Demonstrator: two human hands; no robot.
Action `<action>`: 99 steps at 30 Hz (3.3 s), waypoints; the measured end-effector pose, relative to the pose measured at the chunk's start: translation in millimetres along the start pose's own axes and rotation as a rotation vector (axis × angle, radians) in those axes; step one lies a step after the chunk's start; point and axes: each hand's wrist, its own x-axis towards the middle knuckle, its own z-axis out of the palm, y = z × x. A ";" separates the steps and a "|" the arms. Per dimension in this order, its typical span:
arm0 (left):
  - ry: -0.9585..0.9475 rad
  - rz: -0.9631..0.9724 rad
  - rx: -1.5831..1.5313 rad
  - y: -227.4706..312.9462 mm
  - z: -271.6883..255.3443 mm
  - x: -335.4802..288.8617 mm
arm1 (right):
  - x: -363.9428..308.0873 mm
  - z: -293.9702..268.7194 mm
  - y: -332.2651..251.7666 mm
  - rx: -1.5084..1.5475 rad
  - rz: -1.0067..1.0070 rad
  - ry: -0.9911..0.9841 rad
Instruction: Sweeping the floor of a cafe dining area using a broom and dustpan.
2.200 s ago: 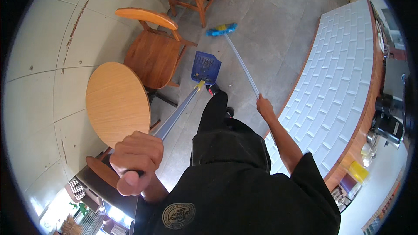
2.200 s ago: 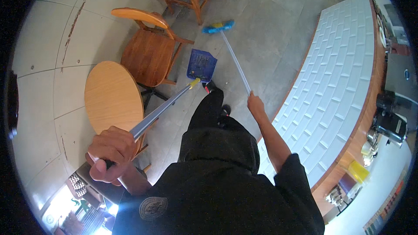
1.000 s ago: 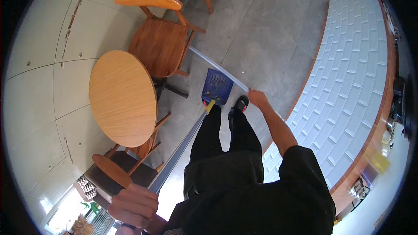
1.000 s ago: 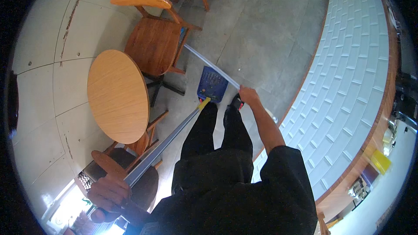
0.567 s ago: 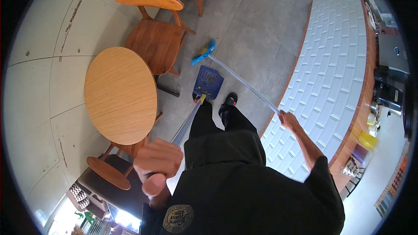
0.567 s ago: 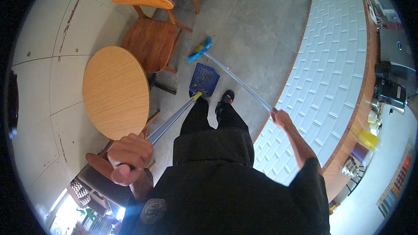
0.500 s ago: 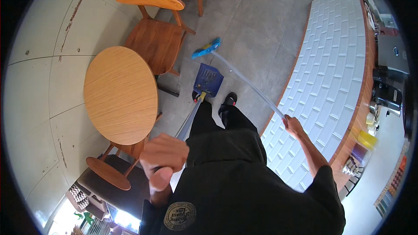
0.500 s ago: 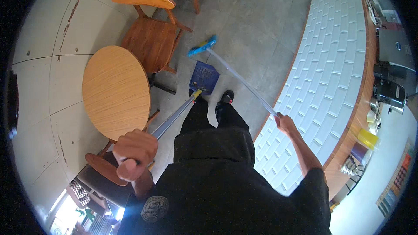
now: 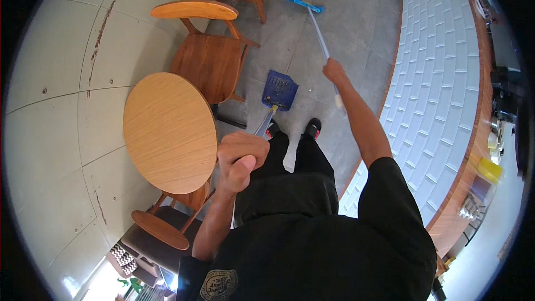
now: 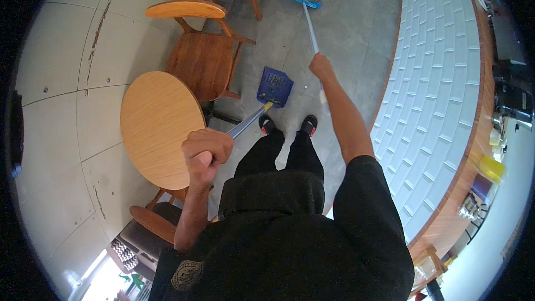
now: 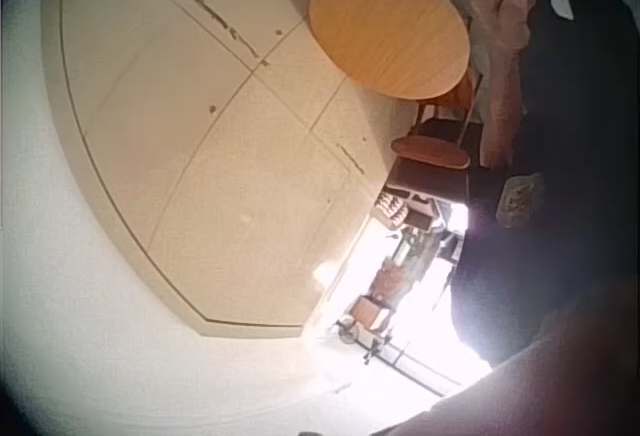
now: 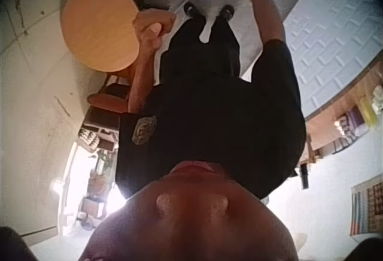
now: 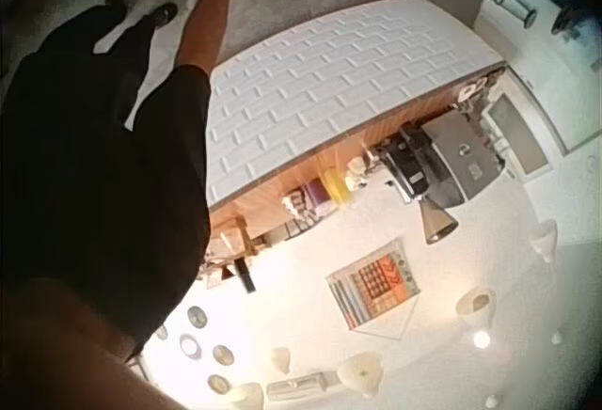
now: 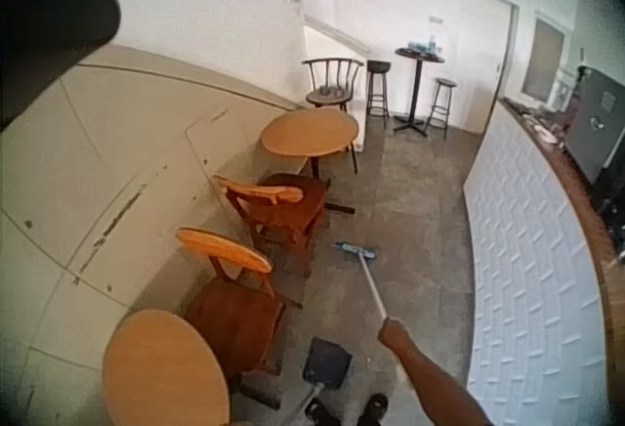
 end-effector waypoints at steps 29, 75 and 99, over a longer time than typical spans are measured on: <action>-0.029 -0.037 0.208 -5.7 -20.5 8.4 | -218.4 -29.3 -58.5 -0.009 0.145 -0.272; -0.221 0.045 0.107 -6.7 14.2 -15.1 | -267.4 -173.6 66.8 0.331 0.474 -0.111; -0.257 -0.018 0.128 -12.6 18.9 -0.8 | -345.9 -157.1 5.7 0.181 0.303 -0.158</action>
